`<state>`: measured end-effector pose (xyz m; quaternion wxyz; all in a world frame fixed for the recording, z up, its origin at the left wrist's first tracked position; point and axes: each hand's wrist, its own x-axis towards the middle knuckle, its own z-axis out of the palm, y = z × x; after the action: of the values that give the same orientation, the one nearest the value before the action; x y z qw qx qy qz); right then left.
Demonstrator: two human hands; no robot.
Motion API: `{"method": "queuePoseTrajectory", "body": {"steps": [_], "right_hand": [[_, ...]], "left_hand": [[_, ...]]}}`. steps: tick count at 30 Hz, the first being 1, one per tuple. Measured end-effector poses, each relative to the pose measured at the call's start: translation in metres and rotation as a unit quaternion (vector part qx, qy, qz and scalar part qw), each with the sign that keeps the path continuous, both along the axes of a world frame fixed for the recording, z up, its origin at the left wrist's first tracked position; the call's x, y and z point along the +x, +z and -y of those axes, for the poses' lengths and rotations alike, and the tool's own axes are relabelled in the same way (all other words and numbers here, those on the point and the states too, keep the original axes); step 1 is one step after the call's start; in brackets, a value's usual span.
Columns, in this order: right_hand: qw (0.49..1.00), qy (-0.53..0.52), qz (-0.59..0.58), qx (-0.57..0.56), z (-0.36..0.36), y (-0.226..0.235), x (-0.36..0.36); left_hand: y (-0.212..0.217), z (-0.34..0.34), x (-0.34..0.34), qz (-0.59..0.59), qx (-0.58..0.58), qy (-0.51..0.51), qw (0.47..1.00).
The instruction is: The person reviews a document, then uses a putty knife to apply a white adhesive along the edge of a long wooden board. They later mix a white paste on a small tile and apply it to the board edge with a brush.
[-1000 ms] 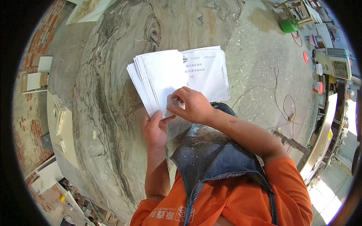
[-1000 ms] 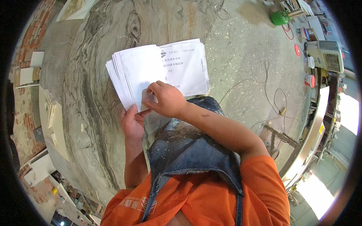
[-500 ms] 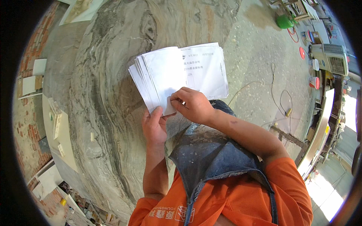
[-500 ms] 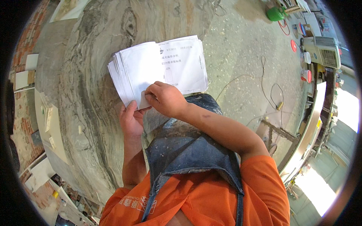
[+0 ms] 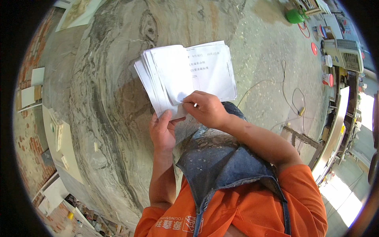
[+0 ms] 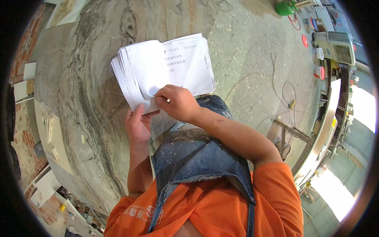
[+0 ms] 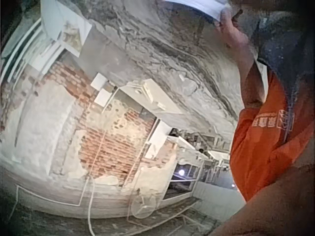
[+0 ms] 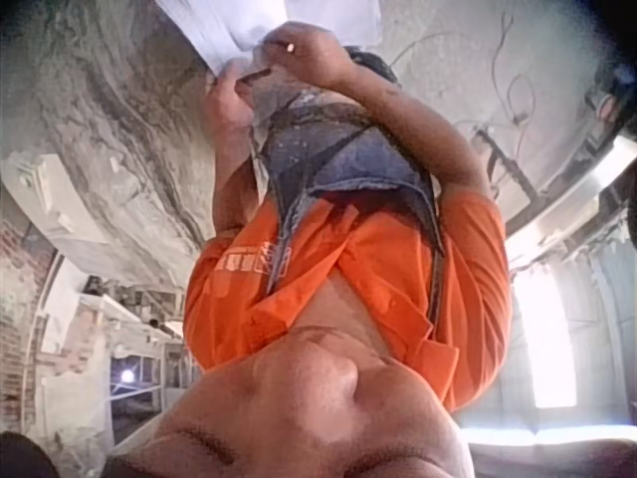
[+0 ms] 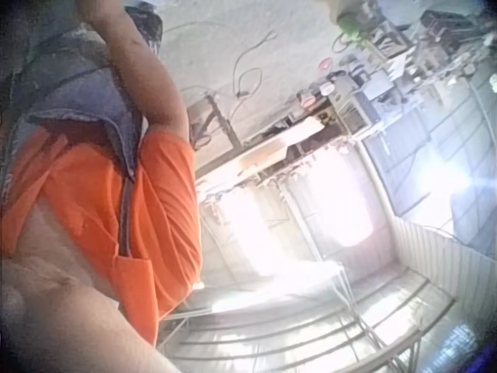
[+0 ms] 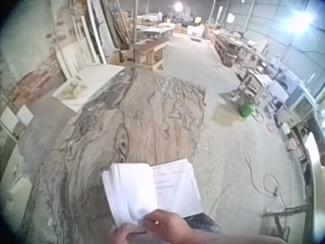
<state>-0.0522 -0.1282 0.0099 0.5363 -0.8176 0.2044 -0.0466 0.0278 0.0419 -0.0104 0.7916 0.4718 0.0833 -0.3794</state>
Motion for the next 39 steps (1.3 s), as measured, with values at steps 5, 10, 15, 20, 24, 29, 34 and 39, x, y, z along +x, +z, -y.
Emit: {"method": "queuePoseTrajectory", "body": {"steps": [5, 10, 15, 20, 24, 29, 34, 39], "right_hand": [[0.971, -0.178, -0.100, 0.122, 0.035, -0.021, -0.053], [0.893, -0.372, -0.139, 0.211, 0.055, -0.037, -0.112], [0.974, -0.161, -0.131, 0.096, 0.024, -0.003, -0.076], [0.990, 0.100, 0.089, -0.045, -0.033, 0.041, 0.035], [0.980, 0.146, 0.100, -0.087, -0.073, 0.044, 0.079], [0.976, 0.165, 0.112, -0.086, -0.087, 0.030, 0.081], [0.975, 0.164, 0.120, -0.091, -0.088, 0.025, 0.084], [0.980, 0.158, 0.108, -0.056, -0.085, 0.035, 0.086]], "left_hand": [[-0.011, -0.017, 0.009, 0.020, 0.054, 0.019, 0.998], [-0.008, -0.046, 0.028, 0.047, 0.080, 0.084, 0.992], [0.006, -0.070, 0.043, 0.079, 0.119, 0.099, 0.985], [0.043, -0.064, 0.039, 0.078, 0.155, 0.124, 0.977], [0.043, -0.091, 0.043, 0.071, 0.180, 0.129, 0.973], [0.046, -0.091, 0.040, 0.112, 0.130, 0.122, 0.978], [0.044, -0.096, 0.044, 0.127, 0.121, 0.093, 0.980], [0.047, -0.093, 0.041, 0.114, 0.139, 0.125, 0.976]]}}
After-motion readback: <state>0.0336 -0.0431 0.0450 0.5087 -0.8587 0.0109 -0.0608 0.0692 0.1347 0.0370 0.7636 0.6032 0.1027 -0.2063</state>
